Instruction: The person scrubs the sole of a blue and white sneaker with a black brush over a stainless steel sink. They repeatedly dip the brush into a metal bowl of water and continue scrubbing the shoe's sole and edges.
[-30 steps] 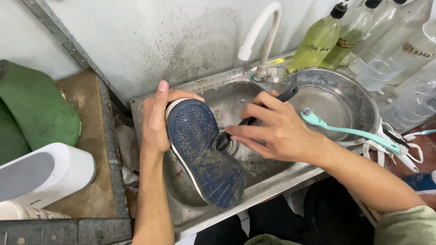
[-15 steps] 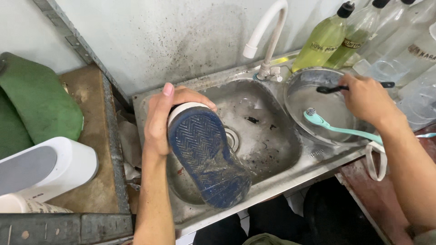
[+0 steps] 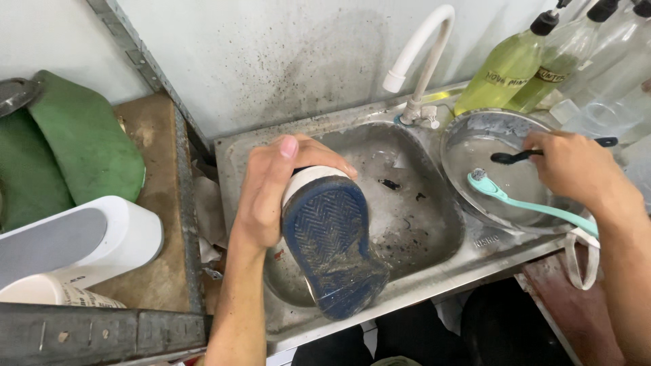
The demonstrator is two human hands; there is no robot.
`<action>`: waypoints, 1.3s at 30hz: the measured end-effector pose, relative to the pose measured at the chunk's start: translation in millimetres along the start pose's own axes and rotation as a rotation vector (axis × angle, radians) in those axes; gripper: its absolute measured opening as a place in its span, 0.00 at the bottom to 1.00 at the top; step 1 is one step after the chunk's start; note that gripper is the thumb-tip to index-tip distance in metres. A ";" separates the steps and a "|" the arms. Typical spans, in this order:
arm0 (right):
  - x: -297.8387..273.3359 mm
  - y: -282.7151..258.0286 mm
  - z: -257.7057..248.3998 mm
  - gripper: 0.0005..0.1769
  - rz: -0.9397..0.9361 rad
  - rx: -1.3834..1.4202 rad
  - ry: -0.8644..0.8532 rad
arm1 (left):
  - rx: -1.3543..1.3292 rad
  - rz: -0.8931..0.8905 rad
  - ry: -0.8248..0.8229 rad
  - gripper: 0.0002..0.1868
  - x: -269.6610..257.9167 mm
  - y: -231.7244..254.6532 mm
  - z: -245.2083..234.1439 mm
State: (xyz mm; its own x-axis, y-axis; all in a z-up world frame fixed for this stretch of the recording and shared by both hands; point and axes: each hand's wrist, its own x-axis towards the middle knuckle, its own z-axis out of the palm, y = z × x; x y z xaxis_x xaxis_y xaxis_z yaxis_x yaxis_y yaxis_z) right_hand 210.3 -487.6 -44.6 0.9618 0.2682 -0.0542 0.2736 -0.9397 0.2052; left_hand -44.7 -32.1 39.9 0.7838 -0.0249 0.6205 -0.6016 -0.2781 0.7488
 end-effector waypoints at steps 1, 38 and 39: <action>-3.0 -3.5 -6.1 0.18 -0.001 0.000 0.003 | 0.002 0.003 0.001 0.42 0.4 0.4 0.0; -26.8 -278.4 -138.8 0.04 -1.498 0.577 1.314 | 0.383 -0.549 0.217 0.50 15.9 -18.1 2.3; -18.4 -278.1 -146.4 0.08 -1.510 0.528 1.342 | 0.401 -0.532 0.209 0.52 15.1 -21.8 2.1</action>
State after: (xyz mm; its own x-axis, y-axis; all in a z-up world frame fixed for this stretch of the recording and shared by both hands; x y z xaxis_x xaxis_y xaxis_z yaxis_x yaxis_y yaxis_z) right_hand 115.9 -200.2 42.5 -0.4925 0.4315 0.7558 0.8699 0.2189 0.4419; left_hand -19.5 -28.4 32.4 0.8862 0.3869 0.2548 -0.0092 -0.5353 0.8446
